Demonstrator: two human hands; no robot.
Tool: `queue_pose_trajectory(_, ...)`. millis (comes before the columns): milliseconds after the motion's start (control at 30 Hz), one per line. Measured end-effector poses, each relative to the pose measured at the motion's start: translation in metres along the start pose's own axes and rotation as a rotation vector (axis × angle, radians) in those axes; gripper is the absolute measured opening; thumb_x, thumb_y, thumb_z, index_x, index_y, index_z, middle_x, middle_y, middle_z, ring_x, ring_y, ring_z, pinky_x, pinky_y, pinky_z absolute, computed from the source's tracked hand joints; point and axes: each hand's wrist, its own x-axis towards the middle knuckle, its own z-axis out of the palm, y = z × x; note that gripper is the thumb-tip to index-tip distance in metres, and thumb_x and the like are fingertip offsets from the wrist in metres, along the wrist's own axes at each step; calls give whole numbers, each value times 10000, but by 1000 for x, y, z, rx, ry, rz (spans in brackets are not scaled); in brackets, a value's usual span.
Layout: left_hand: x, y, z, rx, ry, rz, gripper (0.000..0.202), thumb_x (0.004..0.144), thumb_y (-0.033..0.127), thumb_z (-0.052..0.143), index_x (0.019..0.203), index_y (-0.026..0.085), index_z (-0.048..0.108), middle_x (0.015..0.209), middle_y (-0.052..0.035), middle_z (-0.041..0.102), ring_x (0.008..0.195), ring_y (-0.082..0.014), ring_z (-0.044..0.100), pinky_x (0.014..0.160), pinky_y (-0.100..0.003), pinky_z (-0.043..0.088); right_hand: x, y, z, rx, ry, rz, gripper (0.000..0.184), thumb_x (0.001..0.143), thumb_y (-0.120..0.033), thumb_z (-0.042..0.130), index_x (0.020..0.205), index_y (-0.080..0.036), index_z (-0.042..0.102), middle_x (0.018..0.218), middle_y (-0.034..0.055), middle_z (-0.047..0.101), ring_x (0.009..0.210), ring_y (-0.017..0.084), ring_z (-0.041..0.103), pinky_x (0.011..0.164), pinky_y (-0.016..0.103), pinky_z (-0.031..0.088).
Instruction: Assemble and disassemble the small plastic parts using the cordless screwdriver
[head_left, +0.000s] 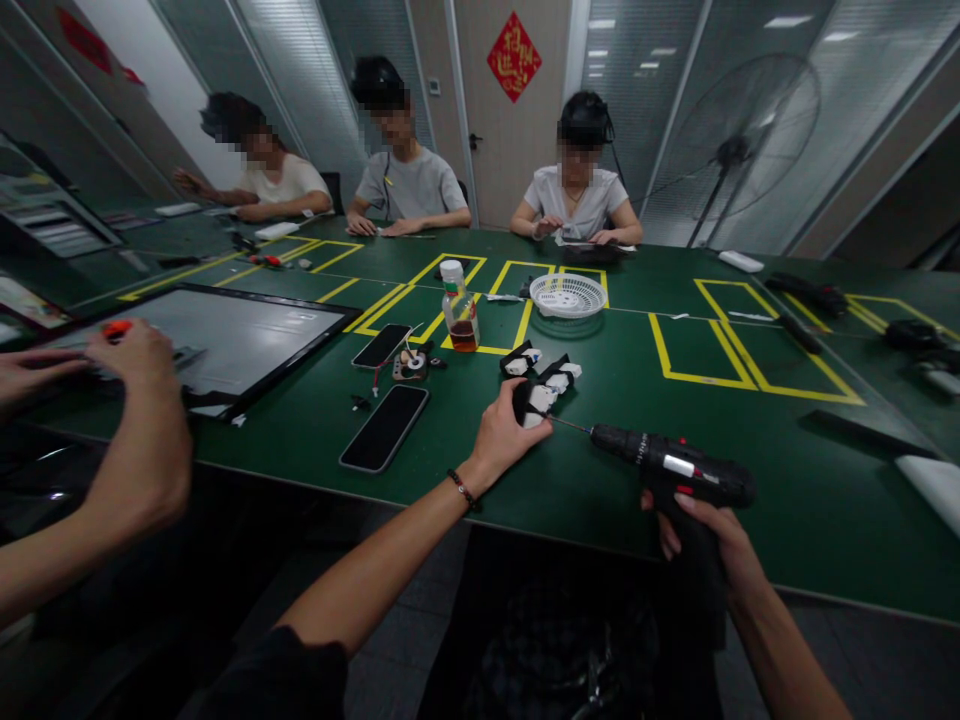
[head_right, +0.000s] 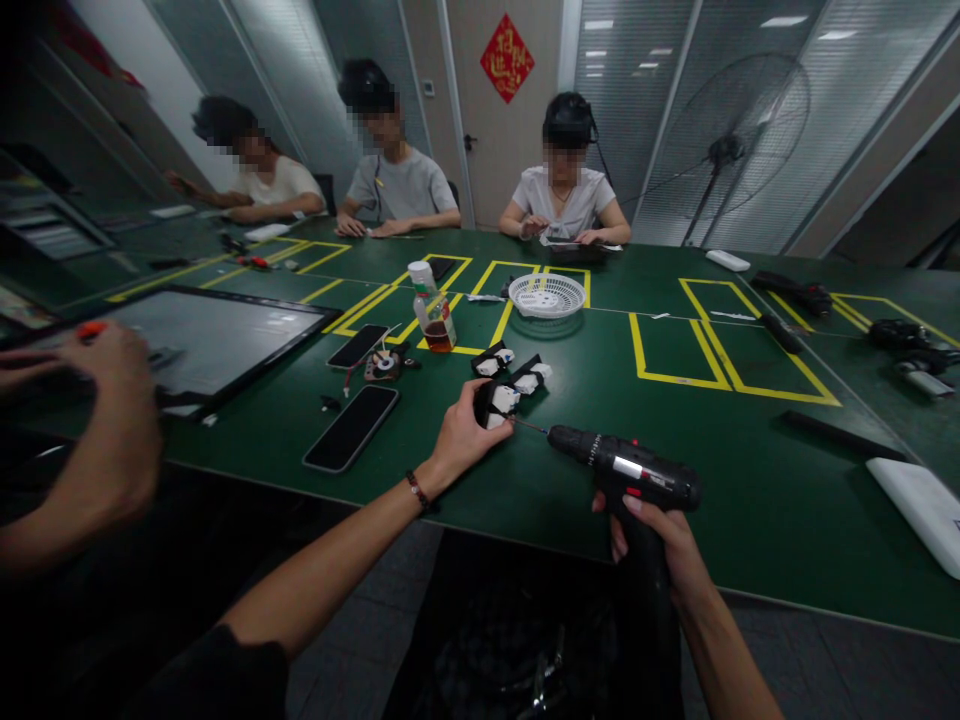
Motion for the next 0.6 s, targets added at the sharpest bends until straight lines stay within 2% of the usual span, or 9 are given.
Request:
queue_pose_trajectory(267, 1, -4, 2, 29, -33, 5, 688, 718, 378, 762, 1322, 216, 476, 1138, -103, 664, 1002, -260, 645, 889, -391, 509, -4, -3, 3, -33, 14, 15, 310, 919, -391, 545, 927, -115, 684, 546, 51, 596, 509, 183, 559, 520, 307, 463)
queue_pose_trajectory(467, 1, -7, 2, 7, -44, 10, 692, 726, 392, 757, 1332, 219, 471, 1164, -114, 659, 1032, -274, 639, 897, -394, 498, -3, 3, -1, -9, 52, 34, 316, 865, -434, 618, 877, -126, 689, 527, 47, 598, 467, 176, 539, 492, 305, 468)
queue_pose_trajectory(600, 1, -7, 4, -12, -43, -6, 690, 719, 387, 766, 1324, 221, 479, 1177, -115, 661, 1041, -279, 640, 895, -392, 496, -2, 2, -1, -7, 49, 38, 310, 885, -417, 595, 888, -122, 692, 543, 52, 608, 484, 174, 548, 508, 303, 475)
